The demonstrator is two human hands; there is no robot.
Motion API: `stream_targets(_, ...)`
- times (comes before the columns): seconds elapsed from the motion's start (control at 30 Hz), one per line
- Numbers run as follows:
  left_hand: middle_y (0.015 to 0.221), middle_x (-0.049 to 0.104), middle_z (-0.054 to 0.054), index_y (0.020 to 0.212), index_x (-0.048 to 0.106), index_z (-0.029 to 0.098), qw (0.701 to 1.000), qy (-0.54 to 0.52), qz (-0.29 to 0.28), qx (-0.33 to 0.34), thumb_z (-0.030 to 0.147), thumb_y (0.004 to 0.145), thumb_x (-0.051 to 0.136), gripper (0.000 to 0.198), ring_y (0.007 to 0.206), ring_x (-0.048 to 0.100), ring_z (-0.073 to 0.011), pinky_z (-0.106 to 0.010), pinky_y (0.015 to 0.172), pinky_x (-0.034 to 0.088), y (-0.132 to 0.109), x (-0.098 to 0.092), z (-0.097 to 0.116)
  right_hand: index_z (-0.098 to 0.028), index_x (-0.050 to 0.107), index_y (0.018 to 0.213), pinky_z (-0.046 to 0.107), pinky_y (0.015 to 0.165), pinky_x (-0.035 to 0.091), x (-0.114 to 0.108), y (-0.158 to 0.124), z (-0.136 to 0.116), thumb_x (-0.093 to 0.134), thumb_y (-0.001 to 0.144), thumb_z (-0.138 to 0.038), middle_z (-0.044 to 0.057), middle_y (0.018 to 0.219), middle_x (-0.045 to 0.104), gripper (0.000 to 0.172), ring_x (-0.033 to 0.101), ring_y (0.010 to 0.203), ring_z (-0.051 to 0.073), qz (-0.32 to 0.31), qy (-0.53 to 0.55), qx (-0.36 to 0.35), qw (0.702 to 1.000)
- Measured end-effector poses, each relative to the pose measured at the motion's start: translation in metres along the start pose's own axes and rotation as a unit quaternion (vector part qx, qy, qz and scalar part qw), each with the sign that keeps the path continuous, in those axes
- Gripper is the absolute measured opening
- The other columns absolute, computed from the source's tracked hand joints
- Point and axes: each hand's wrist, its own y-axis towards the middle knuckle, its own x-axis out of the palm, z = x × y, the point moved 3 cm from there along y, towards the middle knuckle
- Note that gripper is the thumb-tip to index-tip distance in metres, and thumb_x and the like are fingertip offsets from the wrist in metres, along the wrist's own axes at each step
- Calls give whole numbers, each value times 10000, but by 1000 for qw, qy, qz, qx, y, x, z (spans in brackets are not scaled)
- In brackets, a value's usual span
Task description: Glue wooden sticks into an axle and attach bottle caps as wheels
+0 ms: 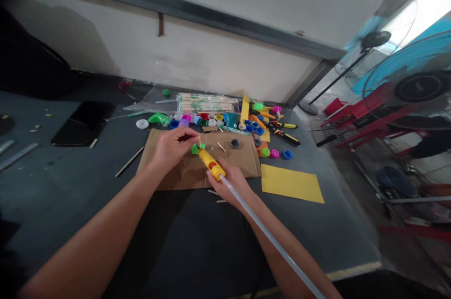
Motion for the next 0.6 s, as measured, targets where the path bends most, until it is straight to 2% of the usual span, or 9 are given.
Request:
stream_targets(0.17, 735, 687, 33, 796, 688, 237, 1000, 16, 1, 1, 213, 794, 644, 50, 663, 615, -112, -221, 620, 469, 1, -1, 1, -228, 447, 748, 246, 510, 386, 0, 1, 0, 543, 828, -325, -34, 603, 518, 158, 523, 527, 125, -9, 12, 20, 1000)
stream_targets(0.37, 729, 689, 30, 793, 690, 230, 1000, 7, 0, -7, 187, 785, 648, 61, 659, 619, -118, -226, 614, 469, 0, -1, 1, -222, 547, 823, 282, 607, 473, -3, -4, 10, 556, 839, -359, 30, 729, 643, 139, 629, 672, 185, 7, -1, 49, 999)
stream_targets(0.6, 753, 687, 31, 805, 686, 217, 1000, 2, -7, -11, 197, 789, 637, 55, 691, 625, -122, -227, 633, 473, 0, 0, -1, -230, 519, 804, 268, 574, 449, -2, -6, 3, 551, 840, -349, 12, 698, 619, 128, 606, 629, 166, 5, 6, 48, 999)
